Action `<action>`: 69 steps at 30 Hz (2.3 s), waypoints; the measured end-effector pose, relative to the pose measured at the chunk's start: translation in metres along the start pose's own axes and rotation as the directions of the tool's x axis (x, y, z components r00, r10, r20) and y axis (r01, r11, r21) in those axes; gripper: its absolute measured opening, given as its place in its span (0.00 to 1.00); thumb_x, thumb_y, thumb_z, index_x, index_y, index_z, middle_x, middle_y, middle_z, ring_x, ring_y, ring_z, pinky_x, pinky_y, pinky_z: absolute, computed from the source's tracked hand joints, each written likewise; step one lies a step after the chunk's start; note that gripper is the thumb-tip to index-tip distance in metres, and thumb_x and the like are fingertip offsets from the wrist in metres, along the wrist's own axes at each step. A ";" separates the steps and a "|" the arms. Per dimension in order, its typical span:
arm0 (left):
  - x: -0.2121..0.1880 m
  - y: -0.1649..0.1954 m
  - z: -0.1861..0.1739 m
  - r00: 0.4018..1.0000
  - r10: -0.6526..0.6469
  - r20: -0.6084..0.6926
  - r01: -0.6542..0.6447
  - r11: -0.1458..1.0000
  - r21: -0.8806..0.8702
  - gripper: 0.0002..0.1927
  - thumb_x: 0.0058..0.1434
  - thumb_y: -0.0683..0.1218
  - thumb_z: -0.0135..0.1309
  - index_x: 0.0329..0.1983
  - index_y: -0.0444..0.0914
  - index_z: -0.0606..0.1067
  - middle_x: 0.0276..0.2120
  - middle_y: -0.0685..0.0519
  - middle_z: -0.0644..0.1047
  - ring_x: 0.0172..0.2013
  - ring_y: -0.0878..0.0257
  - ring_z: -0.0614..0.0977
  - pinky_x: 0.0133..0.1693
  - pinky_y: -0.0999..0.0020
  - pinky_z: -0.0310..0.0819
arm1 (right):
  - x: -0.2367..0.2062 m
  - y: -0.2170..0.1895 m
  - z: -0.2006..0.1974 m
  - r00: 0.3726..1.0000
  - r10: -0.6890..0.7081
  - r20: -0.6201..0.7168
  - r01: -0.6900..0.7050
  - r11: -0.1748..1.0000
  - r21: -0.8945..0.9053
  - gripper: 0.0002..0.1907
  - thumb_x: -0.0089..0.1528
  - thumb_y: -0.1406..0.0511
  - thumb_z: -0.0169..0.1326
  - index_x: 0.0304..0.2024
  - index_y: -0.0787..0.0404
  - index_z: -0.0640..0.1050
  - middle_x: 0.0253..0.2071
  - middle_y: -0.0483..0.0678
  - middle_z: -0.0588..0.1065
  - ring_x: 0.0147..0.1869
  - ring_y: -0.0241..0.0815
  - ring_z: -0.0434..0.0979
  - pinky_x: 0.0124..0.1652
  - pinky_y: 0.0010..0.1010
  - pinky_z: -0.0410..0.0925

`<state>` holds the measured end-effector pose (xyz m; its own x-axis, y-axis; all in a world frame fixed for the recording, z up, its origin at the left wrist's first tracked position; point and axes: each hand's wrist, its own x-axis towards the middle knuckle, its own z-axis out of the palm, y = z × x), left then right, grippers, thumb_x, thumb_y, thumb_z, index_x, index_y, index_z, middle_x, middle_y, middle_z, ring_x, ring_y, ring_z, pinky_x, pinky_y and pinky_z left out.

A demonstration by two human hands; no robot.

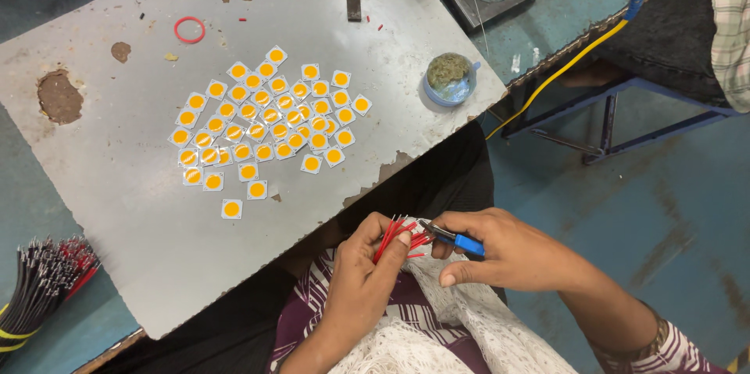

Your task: The person holds a bundle of red insulated wires and uses blue-handled pliers to strip the insulation from the wire ends one at a time, letting trimmed scraps fall on the work board. After stripping a group of ends, the person dips the exposed wire tips into a small cup of paste.

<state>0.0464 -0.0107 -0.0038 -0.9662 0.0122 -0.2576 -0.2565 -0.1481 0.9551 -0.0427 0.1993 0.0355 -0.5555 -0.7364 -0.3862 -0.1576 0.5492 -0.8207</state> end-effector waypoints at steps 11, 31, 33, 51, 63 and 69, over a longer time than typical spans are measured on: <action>0.002 -0.003 0.000 1.000 -0.022 0.008 0.022 0.998 -0.053 0.09 0.69 0.44 0.51 0.33 0.35 0.74 0.22 0.61 0.69 0.25 0.76 0.63 0.27 0.75 0.57 | 0.001 -0.004 0.000 0.999 0.038 -0.004 -0.037 0.999 0.019 0.24 0.51 0.50 0.68 0.38 0.59 0.79 0.28 0.43 0.81 0.32 0.38 0.84 0.32 0.30 0.73; 0.002 -0.005 0.003 1.000 -0.017 0.002 0.017 0.998 -0.058 0.10 0.69 0.44 0.51 0.33 0.35 0.73 0.23 0.61 0.70 0.25 0.76 0.65 0.28 0.76 0.60 | 0.000 -0.006 -0.001 1.000 -0.004 -0.012 0.004 1.000 0.004 0.23 0.52 0.48 0.65 0.36 0.58 0.78 0.25 0.43 0.80 0.30 0.39 0.83 0.31 0.32 0.71; 0.001 -0.005 0.003 1.000 -0.024 -0.004 0.023 0.999 -0.049 0.10 0.69 0.45 0.51 0.33 0.35 0.73 0.22 0.61 0.70 0.25 0.76 0.65 0.27 0.76 0.59 | 0.000 -0.006 -0.002 1.000 -0.008 -0.009 0.008 1.000 0.011 0.23 0.53 0.48 0.65 0.36 0.58 0.79 0.25 0.43 0.80 0.30 0.39 0.83 0.31 0.32 0.72; -0.001 -0.004 0.005 1.000 0.003 -0.001 -0.003 0.995 -0.096 0.09 0.70 0.45 0.51 0.35 0.35 0.74 0.23 0.62 0.70 0.25 0.76 0.64 0.28 0.76 0.59 | -0.001 -0.013 -0.004 1.000 0.022 -0.013 -0.022 1.000 -0.001 0.21 0.53 0.50 0.66 0.35 0.58 0.78 0.22 0.42 0.78 0.26 0.39 0.79 0.28 0.33 0.69; -0.002 -0.010 0.008 0.999 0.006 0.039 -0.003 0.998 -0.070 0.10 0.70 0.44 0.50 0.33 0.35 0.72 0.24 0.62 0.70 0.26 0.76 0.63 0.27 0.76 0.57 | -0.006 0.005 0.011 0.992 0.050 -0.115 -0.069 0.984 -0.167 0.27 0.54 0.43 0.63 0.34 0.59 0.76 0.19 0.51 0.70 0.28 0.53 0.74 0.29 0.43 0.65; 0.000 -0.018 0.011 0.998 -0.040 0.051 0.041 0.999 -0.009 0.10 0.70 0.44 0.51 0.32 0.35 0.72 0.23 0.61 0.68 0.25 0.76 0.62 0.27 0.76 0.57 | -0.011 0.017 0.020 0.988 0.044 -0.147 -0.063 0.990 -0.128 0.26 0.54 0.43 0.62 0.35 0.58 0.77 0.19 0.51 0.71 0.27 0.52 0.74 0.29 0.43 0.66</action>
<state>0.0512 0.0030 -0.0196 -0.9551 0.0687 -0.2881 -0.2955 -0.1561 0.9425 -0.0233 0.2086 0.0178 -0.6758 -0.6454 -0.3560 -0.2257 0.6409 -0.7337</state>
